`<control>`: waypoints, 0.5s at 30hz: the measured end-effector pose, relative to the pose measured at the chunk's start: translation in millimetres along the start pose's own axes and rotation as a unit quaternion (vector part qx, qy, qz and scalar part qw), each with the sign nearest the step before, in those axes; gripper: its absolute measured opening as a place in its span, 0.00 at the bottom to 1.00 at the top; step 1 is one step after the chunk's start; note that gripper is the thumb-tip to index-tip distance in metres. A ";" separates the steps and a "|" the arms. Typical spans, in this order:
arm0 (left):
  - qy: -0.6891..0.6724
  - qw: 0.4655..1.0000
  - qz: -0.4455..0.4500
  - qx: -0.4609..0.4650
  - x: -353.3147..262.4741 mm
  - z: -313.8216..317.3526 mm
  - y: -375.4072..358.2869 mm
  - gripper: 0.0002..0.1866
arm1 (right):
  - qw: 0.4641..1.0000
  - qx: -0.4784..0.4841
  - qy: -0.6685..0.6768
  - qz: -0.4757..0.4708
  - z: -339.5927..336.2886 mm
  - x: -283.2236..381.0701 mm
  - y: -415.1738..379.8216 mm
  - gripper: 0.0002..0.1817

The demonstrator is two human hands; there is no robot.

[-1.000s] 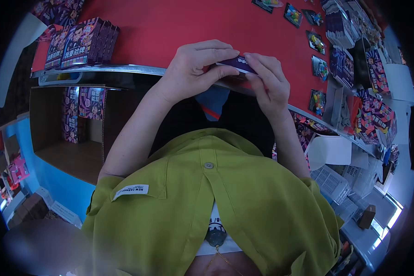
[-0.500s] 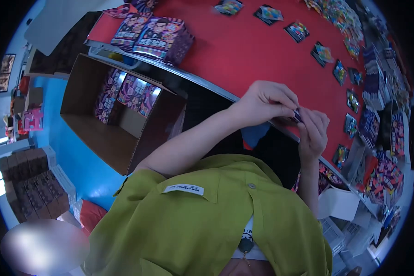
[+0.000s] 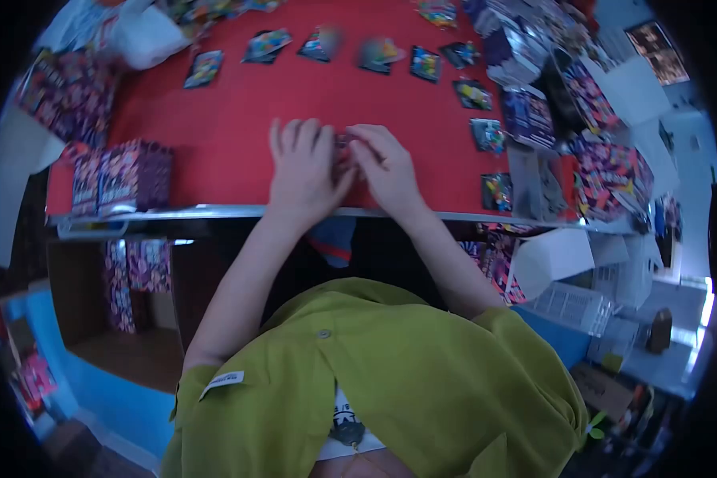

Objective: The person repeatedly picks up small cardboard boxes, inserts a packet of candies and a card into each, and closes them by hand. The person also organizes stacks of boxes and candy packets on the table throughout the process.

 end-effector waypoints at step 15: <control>0.075 0.992 -0.093 0.047 134.8 -82.4 -39.1 0.18 | 0.706 -0.183 -0.638 0.246 -318.5 -127.9 33.3 0.27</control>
Point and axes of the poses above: each hand's wrist, its own y-axis towards the middle knuckle, its own z-axis out of the palm, x = y × z, the point moved 9 cm from there along y, towards the middle knuckle, and after that the axes turned 8 degrees about -y, right-handed, at the moved point
